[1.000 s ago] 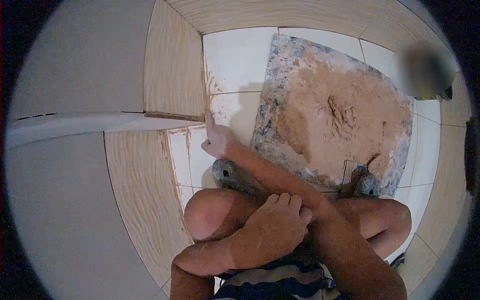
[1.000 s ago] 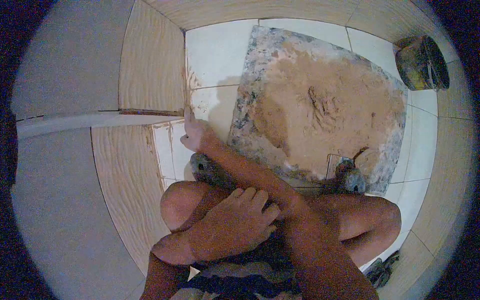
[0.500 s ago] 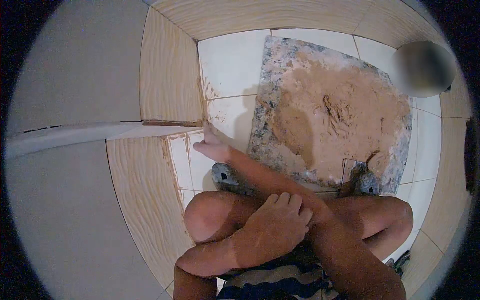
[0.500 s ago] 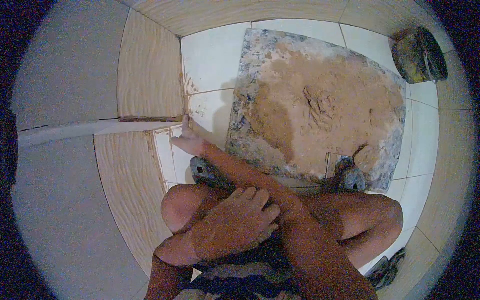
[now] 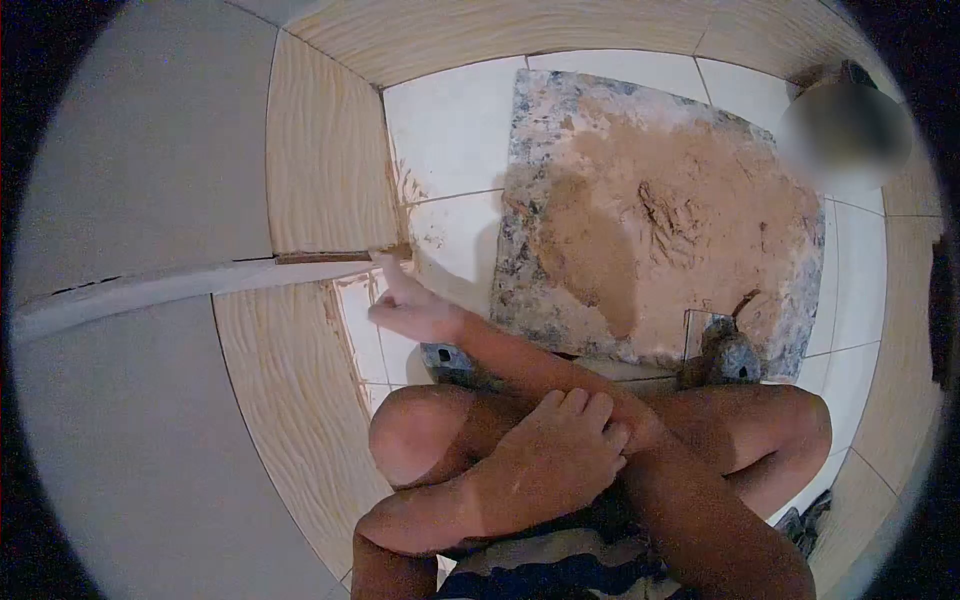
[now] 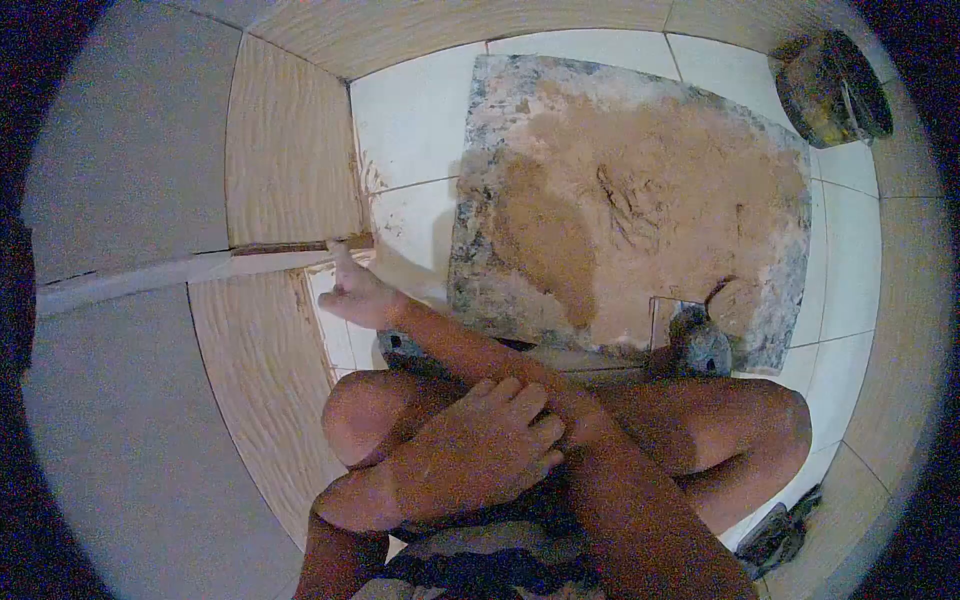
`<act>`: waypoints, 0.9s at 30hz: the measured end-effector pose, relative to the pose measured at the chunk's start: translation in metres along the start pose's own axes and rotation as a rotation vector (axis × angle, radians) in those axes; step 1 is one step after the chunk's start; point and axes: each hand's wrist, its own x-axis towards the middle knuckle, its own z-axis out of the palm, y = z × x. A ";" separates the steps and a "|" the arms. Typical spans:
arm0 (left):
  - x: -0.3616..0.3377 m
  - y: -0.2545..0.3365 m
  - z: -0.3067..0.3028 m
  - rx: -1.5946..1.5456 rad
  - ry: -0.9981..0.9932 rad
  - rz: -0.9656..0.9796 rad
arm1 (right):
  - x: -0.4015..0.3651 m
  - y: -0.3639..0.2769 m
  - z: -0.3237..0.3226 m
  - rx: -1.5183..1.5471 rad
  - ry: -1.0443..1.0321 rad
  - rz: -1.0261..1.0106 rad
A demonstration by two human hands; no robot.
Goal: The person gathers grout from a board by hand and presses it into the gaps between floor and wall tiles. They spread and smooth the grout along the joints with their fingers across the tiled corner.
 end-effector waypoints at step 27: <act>-0.004 -0.004 0.002 0.038 0.034 0.011 | -0.005 0.013 -0.011 -0.146 0.356 0.241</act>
